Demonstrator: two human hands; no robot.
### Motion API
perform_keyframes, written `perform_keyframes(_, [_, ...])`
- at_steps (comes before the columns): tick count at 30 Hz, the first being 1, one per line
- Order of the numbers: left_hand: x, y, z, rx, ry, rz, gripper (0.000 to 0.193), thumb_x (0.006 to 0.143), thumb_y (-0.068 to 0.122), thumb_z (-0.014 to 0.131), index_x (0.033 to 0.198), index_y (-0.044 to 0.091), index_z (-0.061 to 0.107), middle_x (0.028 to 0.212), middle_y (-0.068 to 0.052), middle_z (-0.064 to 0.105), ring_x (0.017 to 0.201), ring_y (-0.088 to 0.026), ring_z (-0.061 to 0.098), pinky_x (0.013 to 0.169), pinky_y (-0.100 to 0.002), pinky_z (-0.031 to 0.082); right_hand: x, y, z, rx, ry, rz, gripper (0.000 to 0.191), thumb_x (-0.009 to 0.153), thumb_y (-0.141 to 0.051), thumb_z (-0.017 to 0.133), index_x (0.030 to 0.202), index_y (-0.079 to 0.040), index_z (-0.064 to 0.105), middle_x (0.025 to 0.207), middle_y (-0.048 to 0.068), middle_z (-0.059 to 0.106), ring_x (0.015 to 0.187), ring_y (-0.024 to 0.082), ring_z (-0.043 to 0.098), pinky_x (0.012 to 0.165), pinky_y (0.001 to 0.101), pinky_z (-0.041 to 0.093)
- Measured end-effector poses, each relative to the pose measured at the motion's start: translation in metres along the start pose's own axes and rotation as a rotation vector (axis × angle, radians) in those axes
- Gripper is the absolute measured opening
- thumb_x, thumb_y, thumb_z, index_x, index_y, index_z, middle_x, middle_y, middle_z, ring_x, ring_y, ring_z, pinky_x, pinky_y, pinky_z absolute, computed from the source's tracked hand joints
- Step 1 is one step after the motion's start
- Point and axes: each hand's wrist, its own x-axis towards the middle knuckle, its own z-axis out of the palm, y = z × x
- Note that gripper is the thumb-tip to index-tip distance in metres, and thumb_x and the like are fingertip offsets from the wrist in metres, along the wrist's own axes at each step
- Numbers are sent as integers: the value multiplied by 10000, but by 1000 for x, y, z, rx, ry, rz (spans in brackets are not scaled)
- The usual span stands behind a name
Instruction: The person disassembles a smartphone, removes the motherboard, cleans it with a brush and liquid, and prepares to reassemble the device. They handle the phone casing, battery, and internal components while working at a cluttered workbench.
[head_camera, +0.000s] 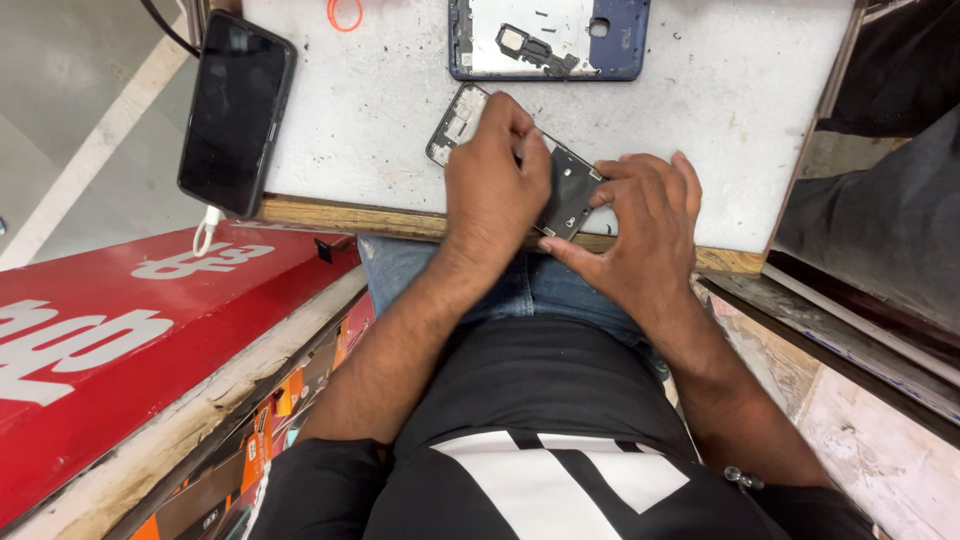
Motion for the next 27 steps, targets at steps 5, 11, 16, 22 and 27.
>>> perform_keyframes(5, [16,-16,-9,-3,92,-32,51,1006,46,561,990,90,542,715,-18,687,569,-122,717,464,-251,582,-4,2,1,-20,6,-11,720,732,-554,968,1110,-90,568,1303,129,619,1321,319,514,1229,628,228])
perform_keyframes(11, [-10,-8,22,2,-47,23,64,983,35,575,959,84,541,649,-17,654,543,-103,683,486,-258,575,-5,2,2,-2,6,-12,740,693,-552,973,1107,-89,570,1314,128,622,1324,314,517,1233,632,228])
perform_keyframes(16, [10,-22,0,-62,25,-41,54,988,38,554,964,85,563,672,-11,675,560,-121,706,484,-273,586,-8,2,0,-2,7,1,713,707,-538,982,1087,-98,568,1312,119,629,1326,311,520,1240,626,231])
perform_keyframes(22, [-19,-4,29,-45,-122,-5,31,975,45,583,951,61,570,640,-29,649,556,-151,694,519,-290,577,-6,1,1,13,4,4,708,693,-499,985,1092,-91,567,1309,135,627,1326,315,525,1237,628,230])
perform_keyframes(27, [8,-28,8,-75,16,39,18,968,61,596,967,73,582,717,-18,686,653,-160,750,573,-302,627,-7,3,1,12,3,4,704,708,-517,988,1080,-96,564,1303,127,626,1321,299,526,1244,637,226])
